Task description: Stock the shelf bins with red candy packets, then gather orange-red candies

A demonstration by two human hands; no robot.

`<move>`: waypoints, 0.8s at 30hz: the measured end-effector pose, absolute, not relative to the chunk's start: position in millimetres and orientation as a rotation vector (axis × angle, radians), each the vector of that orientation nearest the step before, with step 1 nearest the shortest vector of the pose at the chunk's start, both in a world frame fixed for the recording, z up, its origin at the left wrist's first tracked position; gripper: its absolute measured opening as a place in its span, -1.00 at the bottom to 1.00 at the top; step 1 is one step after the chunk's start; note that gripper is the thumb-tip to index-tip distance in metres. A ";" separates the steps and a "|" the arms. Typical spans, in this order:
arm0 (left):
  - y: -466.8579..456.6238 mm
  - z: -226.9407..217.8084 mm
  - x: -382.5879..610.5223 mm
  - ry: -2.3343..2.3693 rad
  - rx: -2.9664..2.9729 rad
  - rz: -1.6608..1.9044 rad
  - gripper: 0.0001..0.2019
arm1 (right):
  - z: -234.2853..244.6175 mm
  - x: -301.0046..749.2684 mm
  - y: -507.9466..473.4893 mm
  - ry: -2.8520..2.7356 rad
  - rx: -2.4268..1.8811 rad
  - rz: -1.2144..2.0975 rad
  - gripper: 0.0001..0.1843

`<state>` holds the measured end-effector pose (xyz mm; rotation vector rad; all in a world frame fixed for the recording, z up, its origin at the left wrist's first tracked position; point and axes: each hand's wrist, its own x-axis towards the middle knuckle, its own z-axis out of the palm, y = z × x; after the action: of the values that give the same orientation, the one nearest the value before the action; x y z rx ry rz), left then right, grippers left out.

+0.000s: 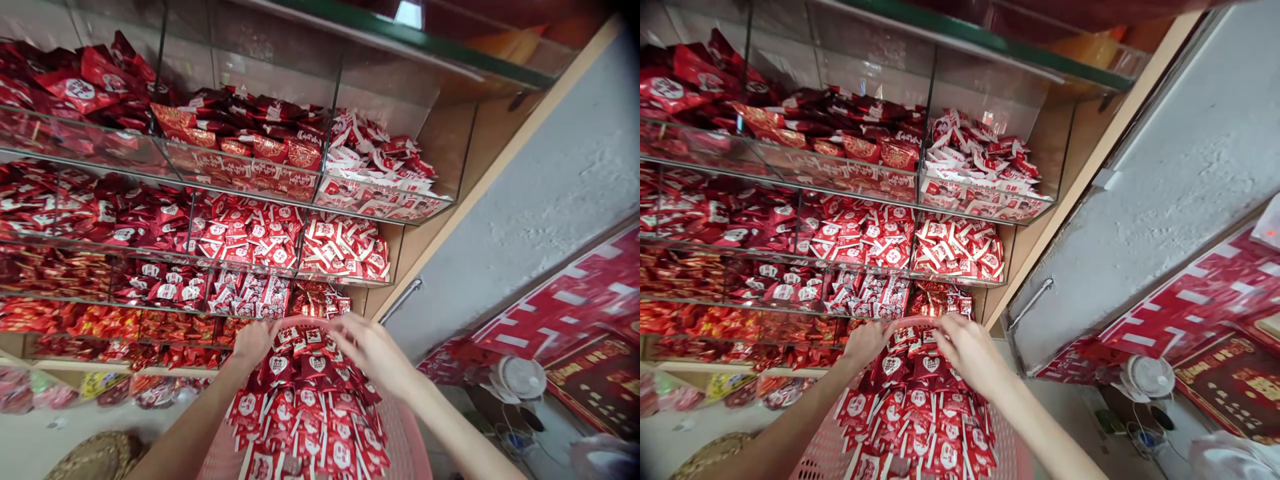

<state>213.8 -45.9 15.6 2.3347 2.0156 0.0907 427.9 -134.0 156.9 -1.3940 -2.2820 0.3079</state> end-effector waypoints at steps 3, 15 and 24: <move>-47.0 19.0 213.7 2.003 2.320 0.090 -0.42 | 176.3 430.7 -101.9 -2.080 -1.391 0.071 -0.77; -46.7 17.2 211.7 1.997 2.304 0.108 -0.44 | 187.6 431.9 -47.6 -1.921 -1.500 -0.412 -0.71; -46.7 15.7 211.9 2.007 2.326 0.122 -0.46 | 191.1 444.8 -30.9 -1.748 -1.287 -0.312 -0.74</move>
<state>211.9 -46.7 15.7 2.3257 2.0069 0.1221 444.8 -30.9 191.1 -1.2867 -1.7477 -0.3122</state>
